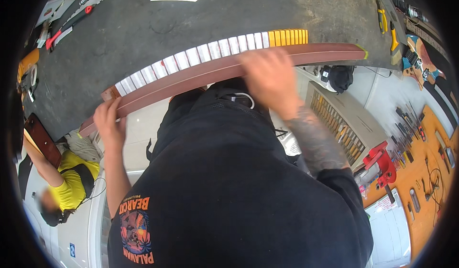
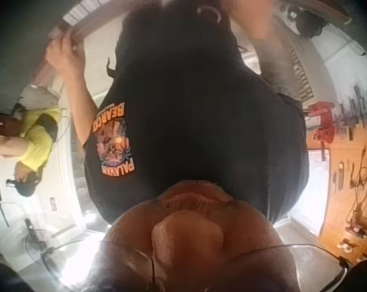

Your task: The person rubs a guitar neck with a polishing block.

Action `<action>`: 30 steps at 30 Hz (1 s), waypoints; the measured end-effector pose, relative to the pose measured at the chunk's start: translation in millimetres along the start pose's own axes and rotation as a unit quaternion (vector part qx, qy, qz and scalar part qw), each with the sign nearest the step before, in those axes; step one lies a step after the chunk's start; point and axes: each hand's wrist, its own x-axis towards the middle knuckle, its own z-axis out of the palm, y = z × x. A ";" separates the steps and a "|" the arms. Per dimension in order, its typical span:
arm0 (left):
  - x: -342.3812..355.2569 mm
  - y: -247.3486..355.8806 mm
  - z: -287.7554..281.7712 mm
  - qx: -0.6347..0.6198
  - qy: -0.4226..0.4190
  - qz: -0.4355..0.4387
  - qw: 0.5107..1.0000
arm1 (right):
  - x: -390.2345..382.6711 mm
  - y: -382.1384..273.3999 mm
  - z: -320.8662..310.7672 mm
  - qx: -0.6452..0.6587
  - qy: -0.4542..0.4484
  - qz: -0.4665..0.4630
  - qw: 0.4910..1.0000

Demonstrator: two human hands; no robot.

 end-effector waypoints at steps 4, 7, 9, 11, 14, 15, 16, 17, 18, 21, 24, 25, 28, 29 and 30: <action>61.0 107.8 25.1 -0.041 0.005 0.027 0.999 | -51.3 102.1 -49.3 -0.039 -0.039 0.034 0.998; 68.0 112.9 26.0 -0.052 0.002 0.034 0.998 | -49.0 107.2 -56.0 -0.039 -0.040 0.048 0.997; 50.4 76.9 23.9 -0.019 -0.012 0.023 0.999 | -37.9 81.0 -37.8 -0.036 -0.029 0.037 0.998; 19.8 21.0 9.8 -0.006 0.016 -0.013 1.000 | -17.9 35.1 1.3 0.003 0.018 -0.002 1.000; -17.6 -40.7 -11.8 0.029 0.004 -0.058 0.998 | 21.2 -37.2 29.9 0.053 0.048 -0.008 0.997; -16.8 -36.0 -11.8 0.029 0.004 -0.057 0.998 | 18.6 -33.9 26.8 0.053 0.048 -0.008 0.997; -10.3 -26.9 -10.8 0.014 -0.008 -0.041 0.999 | 13.3 -24.5 20.8 0.042 0.032 -0.007 0.999; -3.0 -14.2 -8.7 -0.001 -0.021 -0.024 0.999 | 5.2 -11.3 13.1 0.032 0.016 -0.006 0.999; 8.9 10.5 0.0 -0.013 -0.024 -0.013 1.000 | -9.6 18.5 2.3 0.014 0.006 -0.014 1.000; 59.1 103.0 19.6 -0.028 0.001 0.053 0.998 | -45.2 99.4 -45.7 -0.029 -0.017 0.028 0.999; 76.8 130.4 29.6 -0.048 0.004 0.057 0.997 | -57.3 125.1 -61.5 -0.023 -0.023 0.035 0.999; 72.4 118.9 25.9 -0.046 -0.012 0.045 0.998 | -52.6 117.4 -56.3 -0.027 -0.017 0.020 0.999; 24.9 26.1 9.3 -0.017 -0.011 -0.007 1.000 | -19.2 38.2 -5.7 0.004 0.022 -0.007 1.000; 8.3 -3.7 -2.7 -0.026 -0.017 -0.039 0.999 | -2.4 4.2 9.4 0.022 0.022 -0.005 1.000; -7.6 -31.2 -10.9 -0.011 -0.014 -0.054 0.998 | 13.5 -23.4 23.8 0.043 0.059 -0.010 0.997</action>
